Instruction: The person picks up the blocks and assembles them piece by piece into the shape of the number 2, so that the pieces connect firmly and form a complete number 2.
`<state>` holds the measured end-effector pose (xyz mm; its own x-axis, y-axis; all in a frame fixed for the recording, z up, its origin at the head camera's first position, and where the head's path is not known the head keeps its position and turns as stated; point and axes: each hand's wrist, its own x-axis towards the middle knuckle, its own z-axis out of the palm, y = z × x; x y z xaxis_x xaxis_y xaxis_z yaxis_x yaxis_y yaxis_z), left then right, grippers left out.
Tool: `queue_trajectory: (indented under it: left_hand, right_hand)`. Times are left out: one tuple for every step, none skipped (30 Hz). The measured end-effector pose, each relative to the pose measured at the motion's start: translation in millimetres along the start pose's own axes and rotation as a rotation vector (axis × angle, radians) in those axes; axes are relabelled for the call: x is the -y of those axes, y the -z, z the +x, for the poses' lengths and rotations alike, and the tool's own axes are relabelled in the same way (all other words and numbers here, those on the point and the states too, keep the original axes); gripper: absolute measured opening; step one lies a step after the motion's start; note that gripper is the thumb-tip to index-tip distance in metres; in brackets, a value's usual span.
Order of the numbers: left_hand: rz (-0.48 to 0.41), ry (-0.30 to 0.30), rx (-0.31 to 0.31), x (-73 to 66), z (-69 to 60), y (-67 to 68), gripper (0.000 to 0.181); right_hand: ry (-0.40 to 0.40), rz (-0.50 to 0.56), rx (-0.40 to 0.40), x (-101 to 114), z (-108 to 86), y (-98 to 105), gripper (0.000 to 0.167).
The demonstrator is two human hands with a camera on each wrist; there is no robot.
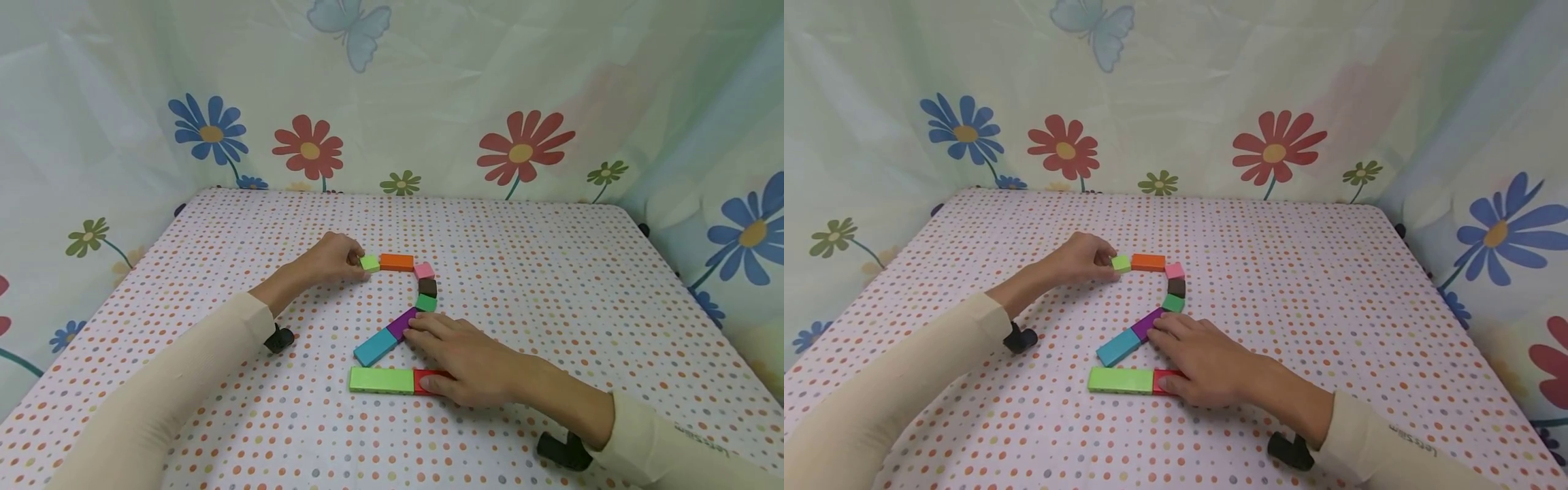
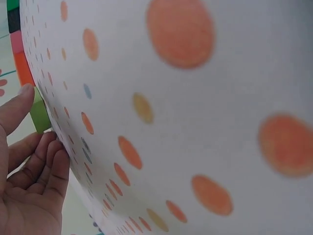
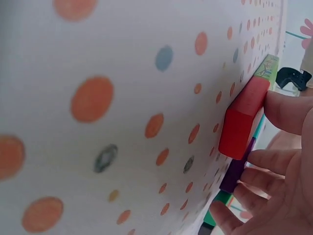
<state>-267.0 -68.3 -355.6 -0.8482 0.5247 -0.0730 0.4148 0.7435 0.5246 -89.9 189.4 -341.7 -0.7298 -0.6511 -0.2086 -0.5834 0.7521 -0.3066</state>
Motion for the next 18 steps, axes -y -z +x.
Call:
queue_trajectory:
  left_hand:
    - [-0.001, 0.001, 0.001, -0.1, -0.8, 0.0, 0.052]
    - [0.003, 0.001, 0.002, -0.4, -1.9, 0.0, 0.054]
    - [0.003, -0.002, 0.003, -0.9, -3.0, 0.1, 0.056]
    - [0.006, -0.005, 0.004, -1.7, -4.3, 0.2, 0.056]
    - [0.012, -0.012, 0.005, -2.3, -5.8, 0.3, 0.057]
    - [0.017, -0.018, 0.004, -3.5, -7.5, 0.4, 0.057]
    - [0.023, -0.025, 0.002, -5.1, -9.5, 0.6, 0.058]
    - [0.032, -0.031, 0.000, -7.0, -11.5, 0.7, 0.058]
    - [0.034, -0.037, -0.003, -9.6, -13.9, 0.8, 0.057]
    - [0.036, -0.042, -0.004, -12.5, -16.8, 1.1, 0.058]
    - [0.036, -0.047, -0.005, -15.3, -19.9, 1.2, 0.057]
    - [0.031, -0.052, -0.005, -18.5, -23.2, 1.5, 0.057]
    - [0.031, -0.060, -0.003, -21.5, -26.6, 1.7, 0.056]
    - [0.039, -0.070, -0.001, -24.3, -29.9, 1.8, 0.056]
    - [0.045, -0.081, 0.000, -27.2, -33.6, 2.0, 0.055]
    - [0.060, -0.096, 0.002, -29.5, -37.4, 2.1, 0.055]
    - [0.084, -0.115, 0.001, -31.6, -41.3, 1.9, 0.054]
    - [0.110, -0.136, -0.001, -33.6, -45.8, 1.6, 0.053]
  right_hand:
    - [0.001, 0.001, 0.001, 0.0, 0.2, 0.0, 0.065]
    - [0.002, 0.002, 0.002, -0.2, 0.4, -0.2, 0.065]
    - [0.002, 0.004, 0.004, -0.5, 0.4, -0.2, 0.066]
    - [0.007, 0.009, 0.005, -1.1, 0.4, -0.4, 0.066]
    - [0.001, 0.014, 0.010, -1.5, 0.4, -0.4, 0.066]
    - [0.001, 0.019, 0.012, -2.2, 0.3, -0.5, 0.066]
    - [0.001, 0.029, 0.014, -2.7, 0.2, -0.3, 0.066]
    - [-0.003, 0.041, 0.017, -3.4, 0.1, 0.0, 0.066]
    - [-0.003, 0.052, 0.016, -4.1, 0.0, 0.5, 0.066]
    - [-0.003, 0.064, 0.015, -4.6, 0.2, 1.0, 0.066]
    - [-0.007, 0.076, 0.014, -4.9, 0.6, 1.8, 0.066]
    - [-0.007, 0.086, 0.012, -5.1, 1.0, 2.5, 0.065]
    - [-0.007, 0.095, 0.010, -5.1, 1.3, 3.2, 0.065]
    - [-0.009, 0.100, 0.007, -5.3, 1.8, 3.6, 0.064]
    - [-0.008, 0.102, 0.002, -5.3, 2.3, 3.7, 0.064]
    - [-0.008, 0.105, -0.003, -5.1, 2.6, 3.8, 0.063]
    - [-0.007, 0.106, -0.009, -5.0, 2.8, 3.3, 0.063]
    - [-0.004, 0.109, -0.018, -4.9, 2.8, 2.5, 0.062]
